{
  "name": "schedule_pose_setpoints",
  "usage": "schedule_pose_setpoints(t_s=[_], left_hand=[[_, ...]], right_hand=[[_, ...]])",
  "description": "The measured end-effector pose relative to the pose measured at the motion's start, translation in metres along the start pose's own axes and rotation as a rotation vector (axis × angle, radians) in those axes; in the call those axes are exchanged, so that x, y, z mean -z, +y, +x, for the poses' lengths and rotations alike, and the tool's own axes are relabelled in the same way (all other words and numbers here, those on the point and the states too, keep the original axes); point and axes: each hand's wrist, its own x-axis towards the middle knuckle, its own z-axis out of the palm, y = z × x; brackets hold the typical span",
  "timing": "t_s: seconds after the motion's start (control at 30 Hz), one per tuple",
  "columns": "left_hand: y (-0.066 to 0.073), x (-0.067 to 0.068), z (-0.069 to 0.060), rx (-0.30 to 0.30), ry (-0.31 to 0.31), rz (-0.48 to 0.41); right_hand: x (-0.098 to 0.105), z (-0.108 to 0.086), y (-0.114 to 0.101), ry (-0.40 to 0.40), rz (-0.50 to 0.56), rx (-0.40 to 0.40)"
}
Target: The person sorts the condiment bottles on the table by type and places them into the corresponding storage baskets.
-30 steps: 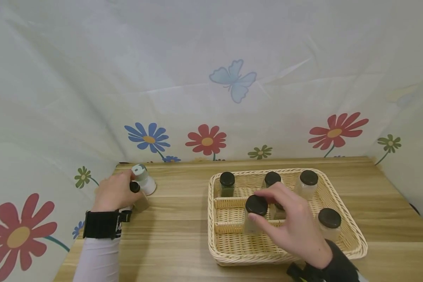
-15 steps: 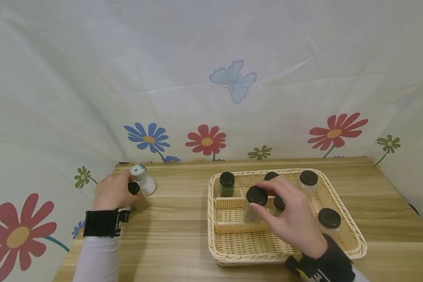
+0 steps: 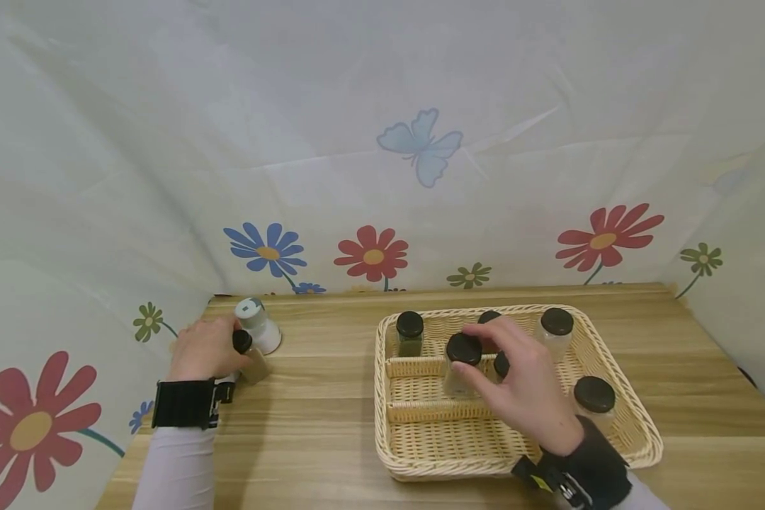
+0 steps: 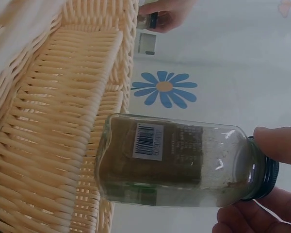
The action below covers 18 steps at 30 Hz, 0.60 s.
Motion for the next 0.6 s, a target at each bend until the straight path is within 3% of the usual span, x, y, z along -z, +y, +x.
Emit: schedule_pose_setpoints(t_s=[0.27,0.6], left_hand=[[0.0008,-0.0013,0.0001,-0.022,0.009,-0.002],[0.0007,-0.0013,0.0006,-0.03,0.004,0.001]], right_hand=[[-0.0035,-0.0016,0.0073,-0.071,-0.046,-0.03],[-0.0041,0.0007,0.0101,-0.179,-0.072,-0.125]])
